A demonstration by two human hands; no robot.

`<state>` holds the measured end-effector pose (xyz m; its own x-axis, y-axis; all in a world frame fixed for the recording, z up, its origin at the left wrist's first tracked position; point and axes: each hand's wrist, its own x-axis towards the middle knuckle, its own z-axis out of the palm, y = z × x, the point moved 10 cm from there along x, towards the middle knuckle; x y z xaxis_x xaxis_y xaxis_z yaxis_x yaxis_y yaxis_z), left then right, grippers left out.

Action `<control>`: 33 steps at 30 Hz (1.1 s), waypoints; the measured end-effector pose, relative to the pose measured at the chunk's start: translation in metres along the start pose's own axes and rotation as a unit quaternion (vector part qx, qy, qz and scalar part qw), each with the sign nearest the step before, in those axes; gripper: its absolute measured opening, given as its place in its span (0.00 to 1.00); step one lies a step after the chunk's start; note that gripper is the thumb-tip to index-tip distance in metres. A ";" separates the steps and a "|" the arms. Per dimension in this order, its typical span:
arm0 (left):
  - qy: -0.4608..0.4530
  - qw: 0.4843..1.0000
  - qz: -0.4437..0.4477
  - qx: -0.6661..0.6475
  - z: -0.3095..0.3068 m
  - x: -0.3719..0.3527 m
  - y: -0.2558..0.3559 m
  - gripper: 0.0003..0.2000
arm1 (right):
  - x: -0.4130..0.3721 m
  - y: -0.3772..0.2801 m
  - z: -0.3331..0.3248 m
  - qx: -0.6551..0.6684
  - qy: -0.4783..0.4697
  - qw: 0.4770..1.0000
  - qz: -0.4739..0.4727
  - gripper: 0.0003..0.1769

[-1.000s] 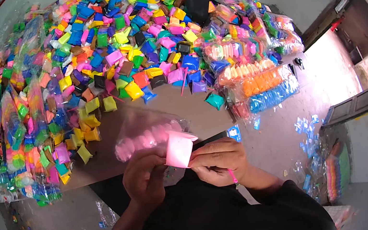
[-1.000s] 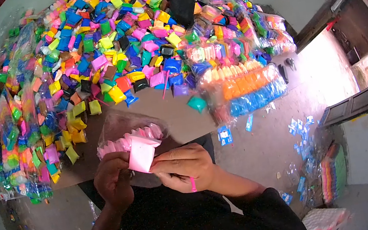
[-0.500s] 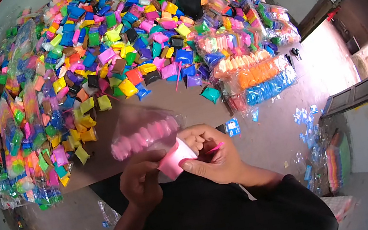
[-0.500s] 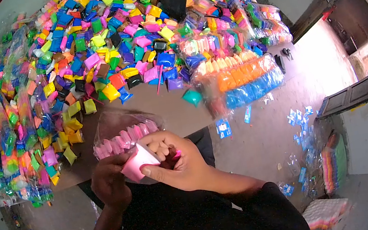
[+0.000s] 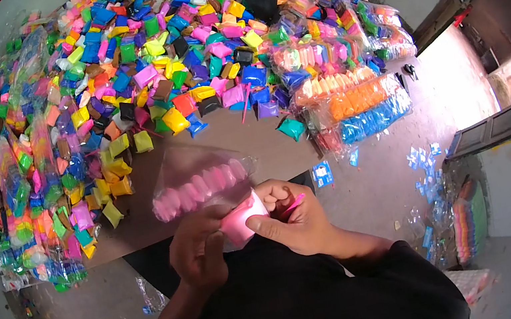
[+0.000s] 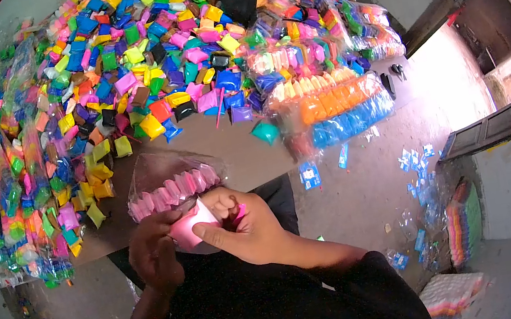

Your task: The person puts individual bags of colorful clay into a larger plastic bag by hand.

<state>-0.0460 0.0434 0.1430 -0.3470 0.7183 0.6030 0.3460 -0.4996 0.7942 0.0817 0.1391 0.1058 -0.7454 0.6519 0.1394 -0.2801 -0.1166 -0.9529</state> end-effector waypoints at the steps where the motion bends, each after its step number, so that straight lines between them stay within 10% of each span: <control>1: 0.014 0.996 -0.068 -0.051 -0.001 0.000 -0.009 0.12 | 0.000 0.002 -0.001 -0.026 -0.001 1.000 -0.001 0.15; 7: 0.019 0.957 -0.260 -0.129 0.009 -0.020 -0.038 0.16 | 0.001 0.004 -0.003 0.134 0.025 0.986 0.098 0.14; 33: 0.022 0.957 -0.268 -0.108 0.020 -0.023 -0.046 0.12 | 0.004 0.012 -0.008 -0.033 0.057 0.997 0.047 0.05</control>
<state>-0.0368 0.0598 0.0908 -0.4615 0.8812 0.1024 -0.0798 -0.1562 0.9845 0.0807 0.1463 0.0927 -0.6924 0.7212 0.0212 -0.1698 -0.1343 -0.9763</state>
